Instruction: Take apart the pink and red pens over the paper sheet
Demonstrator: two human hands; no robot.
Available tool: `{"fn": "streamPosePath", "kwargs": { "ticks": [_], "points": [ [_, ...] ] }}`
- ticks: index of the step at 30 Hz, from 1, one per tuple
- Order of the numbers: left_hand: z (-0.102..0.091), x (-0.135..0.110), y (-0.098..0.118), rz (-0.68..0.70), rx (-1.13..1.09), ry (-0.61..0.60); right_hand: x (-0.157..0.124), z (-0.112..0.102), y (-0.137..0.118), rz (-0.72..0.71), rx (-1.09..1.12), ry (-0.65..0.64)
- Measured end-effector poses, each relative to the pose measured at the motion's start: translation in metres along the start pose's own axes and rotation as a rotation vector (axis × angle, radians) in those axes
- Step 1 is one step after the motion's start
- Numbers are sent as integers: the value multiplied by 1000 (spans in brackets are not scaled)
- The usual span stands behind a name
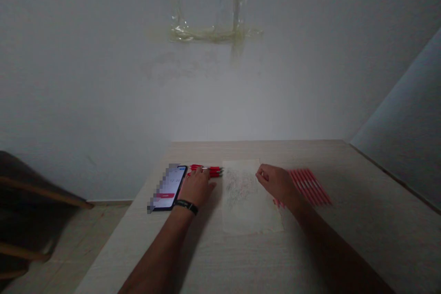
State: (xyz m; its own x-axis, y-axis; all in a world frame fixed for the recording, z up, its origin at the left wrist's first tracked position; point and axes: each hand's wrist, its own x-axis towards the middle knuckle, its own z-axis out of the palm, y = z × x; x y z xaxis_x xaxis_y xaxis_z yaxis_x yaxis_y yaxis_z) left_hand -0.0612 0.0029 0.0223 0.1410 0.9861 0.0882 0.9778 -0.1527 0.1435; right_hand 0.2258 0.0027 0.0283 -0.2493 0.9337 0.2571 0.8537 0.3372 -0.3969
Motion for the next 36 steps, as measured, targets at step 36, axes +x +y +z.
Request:
{"fn": "streamPosePath", "kwargs": {
  "ticks": [36],
  "points": [
    [1,9,-22,-78,41,-153,-5,15,17,-13,115,-89]
  ]
}}
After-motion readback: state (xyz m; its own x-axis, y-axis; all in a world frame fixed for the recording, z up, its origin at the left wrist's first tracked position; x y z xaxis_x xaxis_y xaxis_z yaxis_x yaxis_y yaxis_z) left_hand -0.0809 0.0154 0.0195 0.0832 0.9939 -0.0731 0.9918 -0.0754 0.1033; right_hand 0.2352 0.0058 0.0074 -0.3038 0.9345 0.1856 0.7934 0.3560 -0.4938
